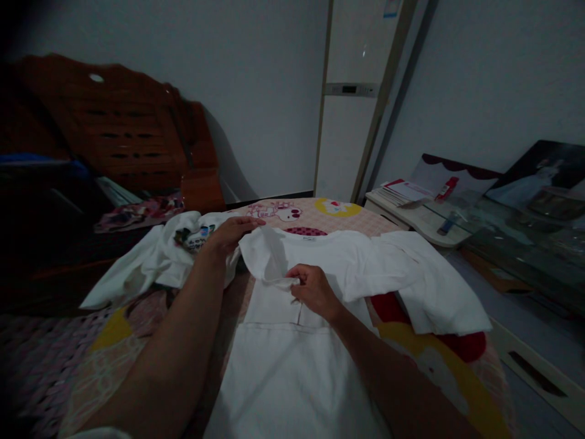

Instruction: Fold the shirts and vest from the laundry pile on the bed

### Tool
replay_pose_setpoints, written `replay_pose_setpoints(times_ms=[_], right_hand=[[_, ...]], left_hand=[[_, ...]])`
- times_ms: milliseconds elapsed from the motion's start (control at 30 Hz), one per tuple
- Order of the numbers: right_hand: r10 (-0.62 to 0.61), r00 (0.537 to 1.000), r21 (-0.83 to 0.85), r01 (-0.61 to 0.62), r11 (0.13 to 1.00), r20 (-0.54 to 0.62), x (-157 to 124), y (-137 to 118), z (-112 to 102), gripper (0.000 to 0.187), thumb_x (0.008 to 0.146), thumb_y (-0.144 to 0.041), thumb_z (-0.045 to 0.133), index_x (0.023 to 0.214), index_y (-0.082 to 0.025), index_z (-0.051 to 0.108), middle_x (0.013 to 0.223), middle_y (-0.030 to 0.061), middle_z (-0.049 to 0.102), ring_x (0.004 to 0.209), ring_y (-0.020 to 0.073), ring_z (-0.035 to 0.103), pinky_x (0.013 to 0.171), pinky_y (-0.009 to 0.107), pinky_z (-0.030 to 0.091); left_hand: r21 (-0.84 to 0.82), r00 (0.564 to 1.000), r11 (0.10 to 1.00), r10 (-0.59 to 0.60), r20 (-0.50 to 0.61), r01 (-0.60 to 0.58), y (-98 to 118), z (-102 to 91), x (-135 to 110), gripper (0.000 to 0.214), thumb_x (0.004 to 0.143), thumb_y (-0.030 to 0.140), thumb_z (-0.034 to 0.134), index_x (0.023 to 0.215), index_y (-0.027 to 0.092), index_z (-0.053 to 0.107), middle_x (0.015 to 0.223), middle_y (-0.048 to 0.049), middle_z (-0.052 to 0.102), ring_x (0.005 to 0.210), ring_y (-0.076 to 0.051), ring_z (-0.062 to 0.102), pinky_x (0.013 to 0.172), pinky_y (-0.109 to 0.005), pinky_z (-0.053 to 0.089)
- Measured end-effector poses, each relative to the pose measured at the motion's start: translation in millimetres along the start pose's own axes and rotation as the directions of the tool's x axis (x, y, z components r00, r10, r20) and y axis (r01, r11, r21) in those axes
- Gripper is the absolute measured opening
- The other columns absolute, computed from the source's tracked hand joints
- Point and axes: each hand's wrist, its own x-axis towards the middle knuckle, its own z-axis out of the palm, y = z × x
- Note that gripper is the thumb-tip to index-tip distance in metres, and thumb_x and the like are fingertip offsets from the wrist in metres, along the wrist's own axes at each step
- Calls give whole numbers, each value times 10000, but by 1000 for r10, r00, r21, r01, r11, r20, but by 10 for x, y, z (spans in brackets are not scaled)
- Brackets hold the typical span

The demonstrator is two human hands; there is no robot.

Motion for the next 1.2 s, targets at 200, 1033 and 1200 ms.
replay_pose_setpoints(times_ms=[200,1033,1200], right_hand=[[169,984,58,-172,983,53,7,51,-80,301,629,-199,716,916,-148,643,547,-77,548,413,75,499,328,159,362],[-425,898,-594,406,694,116,222,321,-72,399,974,-313,438,1309,-160,591,1284,143,636,1211,242,568,1042,428,438],[-438,891,-675,398,621,122,290,451,-19,373,966,-328,469,1275,-182,618,1305,148,625,1247,267,547,1055,474,431]], left_hand=[[-181,995,982,-29,91,45,-59,400,91,350,763,84,541,1071,120,703,687,-9,638,575,-81,558,552,-170,449],[750,943,658,199,-267,73,-431,244,289,359,799,110,515,1093,169,712,1091,-117,716,1078,-252,645,957,-310,463],[723,954,688,254,-162,-60,-481,220,337,384,792,95,507,1096,177,726,1068,-90,736,1062,-233,651,966,-284,460]])
